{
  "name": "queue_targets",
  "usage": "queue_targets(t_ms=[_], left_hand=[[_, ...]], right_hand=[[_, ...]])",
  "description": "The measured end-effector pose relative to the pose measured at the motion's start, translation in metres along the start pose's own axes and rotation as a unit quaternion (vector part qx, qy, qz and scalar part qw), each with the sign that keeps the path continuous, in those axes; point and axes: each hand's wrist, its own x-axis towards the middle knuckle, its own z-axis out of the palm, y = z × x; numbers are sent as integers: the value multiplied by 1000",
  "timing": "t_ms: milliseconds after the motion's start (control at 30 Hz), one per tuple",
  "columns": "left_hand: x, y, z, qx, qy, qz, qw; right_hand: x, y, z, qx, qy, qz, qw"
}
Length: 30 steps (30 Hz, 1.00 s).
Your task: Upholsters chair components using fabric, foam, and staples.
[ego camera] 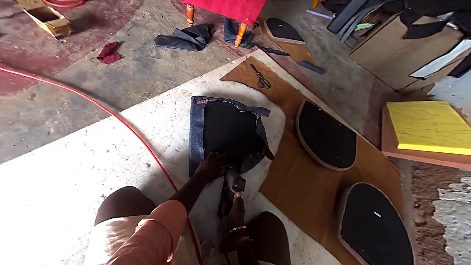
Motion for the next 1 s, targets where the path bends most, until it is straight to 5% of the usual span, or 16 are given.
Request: queue_targets(t_ms=[167, 367, 633, 867, 1000], left_hand=[[2, 8, -1, -18, 14, -22, 1000], [-12, -3, -35, -1, -68, 35, 997], [-15, -11, -27, 13, -40, -1, 999], [-23, -18, -58, 54, -130, 40, 989], [-23, -33, -37, 16, -70, 35, 997]], right_hand=[[15, -22, 17, -43, -20, 10, 999], [4, -19, 13, -59, -27, 12, 998], [10, -11, 33, -70, -47, 7, 996], [-3, -19, 27, -58, -59, 3, 997], [-1, -15, 40, -57, -81, 6, 995]])
